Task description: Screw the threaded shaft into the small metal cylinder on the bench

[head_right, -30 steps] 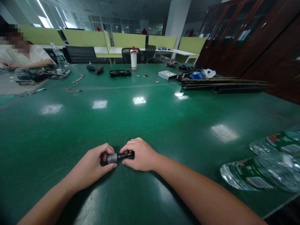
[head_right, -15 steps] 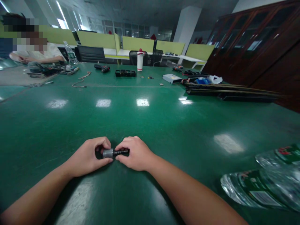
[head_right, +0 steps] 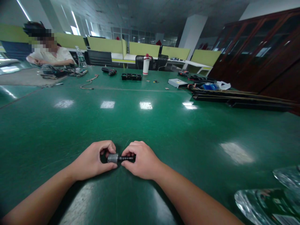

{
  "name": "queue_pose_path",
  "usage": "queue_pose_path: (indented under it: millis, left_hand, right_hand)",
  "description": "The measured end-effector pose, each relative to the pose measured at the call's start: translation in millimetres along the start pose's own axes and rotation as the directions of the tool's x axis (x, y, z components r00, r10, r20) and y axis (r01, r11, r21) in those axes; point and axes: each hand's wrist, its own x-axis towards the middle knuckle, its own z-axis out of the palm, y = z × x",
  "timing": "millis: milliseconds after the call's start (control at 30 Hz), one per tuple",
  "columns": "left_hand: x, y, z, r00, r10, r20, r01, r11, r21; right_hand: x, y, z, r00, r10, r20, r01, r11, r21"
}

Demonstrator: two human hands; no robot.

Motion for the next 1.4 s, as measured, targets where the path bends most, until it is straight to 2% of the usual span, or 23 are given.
queue_pose_path:
  millis: [433,733,967,1233,1400]
  left_hand:
    - [1.1,0.6,0.8,0.999,-0.042,-0.013,0.042,0.999,-0.031]
    - [2.5,0.1,0.5,1.0,0.013,-0.024,-0.014,1.0,-0.024]
    - [0.1,-3.1,-0.2,0.991,0.091,-0.096,-0.095,0.995,-0.036]
    - [2.2,-5.6,3.1,0.986,0.026,-0.165,-0.031,0.999,-0.026]
    - [1.2,-6.1,3.8,0.98,0.022,-0.196,-0.024,1.0,-0.008]
  right_hand:
    - [-0.2,2.2,-4.5,0.998,0.009,-0.069,-0.012,0.999,-0.053]
    - [-0.3,2.7,-7.6,0.994,0.065,-0.091,-0.072,0.994,-0.078]
    - [-0.7,4.8,-8.1,0.985,0.114,-0.128,-0.13,0.984,-0.123]
    - [1.6,12.7,-10.1,0.951,0.201,-0.234,-0.238,0.96,-0.145]
    - [-0.3,13.6,-9.6,0.946,0.204,-0.251,-0.243,0.96,-0.138]
